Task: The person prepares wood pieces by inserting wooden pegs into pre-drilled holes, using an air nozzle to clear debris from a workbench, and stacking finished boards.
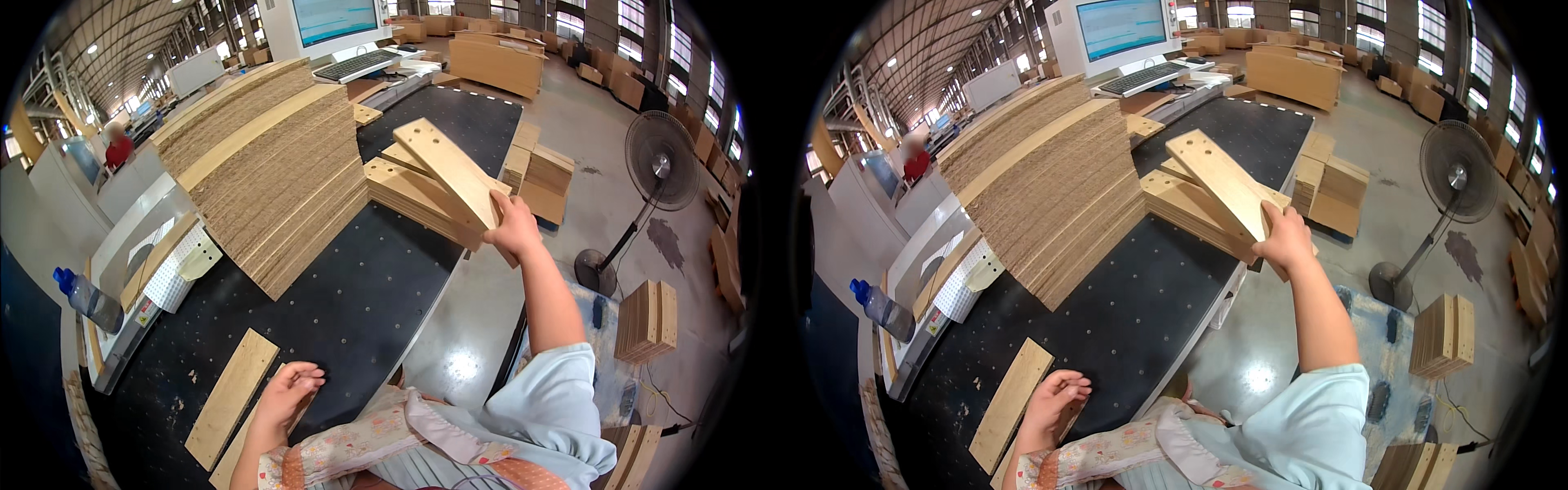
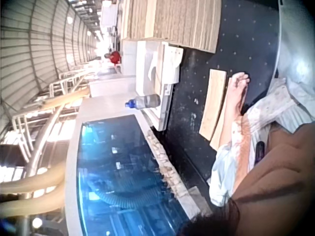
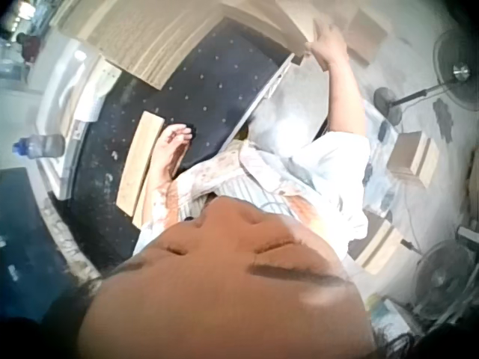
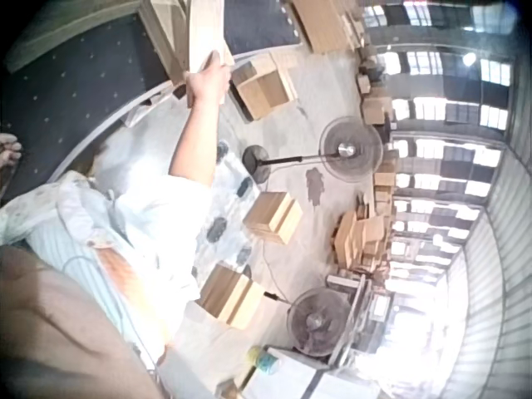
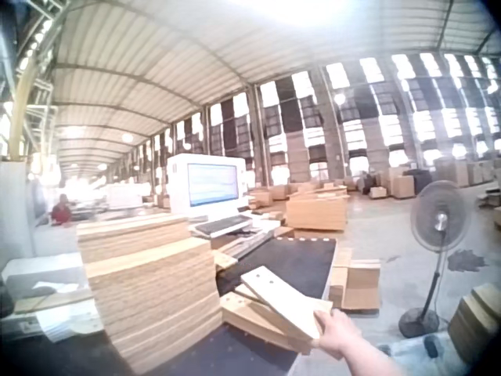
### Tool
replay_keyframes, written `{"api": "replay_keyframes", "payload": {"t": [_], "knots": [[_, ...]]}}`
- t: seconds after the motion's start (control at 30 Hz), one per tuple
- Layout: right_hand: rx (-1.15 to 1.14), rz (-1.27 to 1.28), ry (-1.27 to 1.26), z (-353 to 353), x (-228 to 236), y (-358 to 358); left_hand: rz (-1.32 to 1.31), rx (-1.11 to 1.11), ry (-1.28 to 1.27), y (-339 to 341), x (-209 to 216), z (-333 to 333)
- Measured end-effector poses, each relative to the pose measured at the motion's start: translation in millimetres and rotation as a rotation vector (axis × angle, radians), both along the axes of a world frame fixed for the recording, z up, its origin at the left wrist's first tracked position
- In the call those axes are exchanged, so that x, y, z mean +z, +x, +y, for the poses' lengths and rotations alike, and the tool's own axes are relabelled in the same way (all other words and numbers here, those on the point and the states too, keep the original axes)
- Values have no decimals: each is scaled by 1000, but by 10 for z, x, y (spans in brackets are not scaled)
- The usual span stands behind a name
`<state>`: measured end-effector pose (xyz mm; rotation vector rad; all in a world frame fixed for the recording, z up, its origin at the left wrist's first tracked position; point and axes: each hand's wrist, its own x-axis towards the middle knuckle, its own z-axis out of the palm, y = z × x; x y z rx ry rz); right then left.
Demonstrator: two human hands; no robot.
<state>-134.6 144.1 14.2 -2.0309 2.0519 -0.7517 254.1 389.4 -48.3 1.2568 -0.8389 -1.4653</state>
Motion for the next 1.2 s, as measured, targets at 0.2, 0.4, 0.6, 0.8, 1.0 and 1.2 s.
{"api": "replay_keyframes", "payload": {"t": [0.2,0.4,0.6,0.8,1.0,1.2], "knots": [[82,131,122,-635,-14,328,51,228,-98,168,-51,337],[176,128,185,-970,-201,406,16,396,-87,177,-86,663],[212,171,202,-1058,-210,369,10,432,-96,201,-155,843],[258,193,215,-1137,-281,472,-77,449,-102,206,-95,939],[251,418,-194,-655,-95,585,-303,522,-177,355,-142,1068],[1184,-84,84,510,-533,1770,-1522,759,76,623,30,1778]]}}
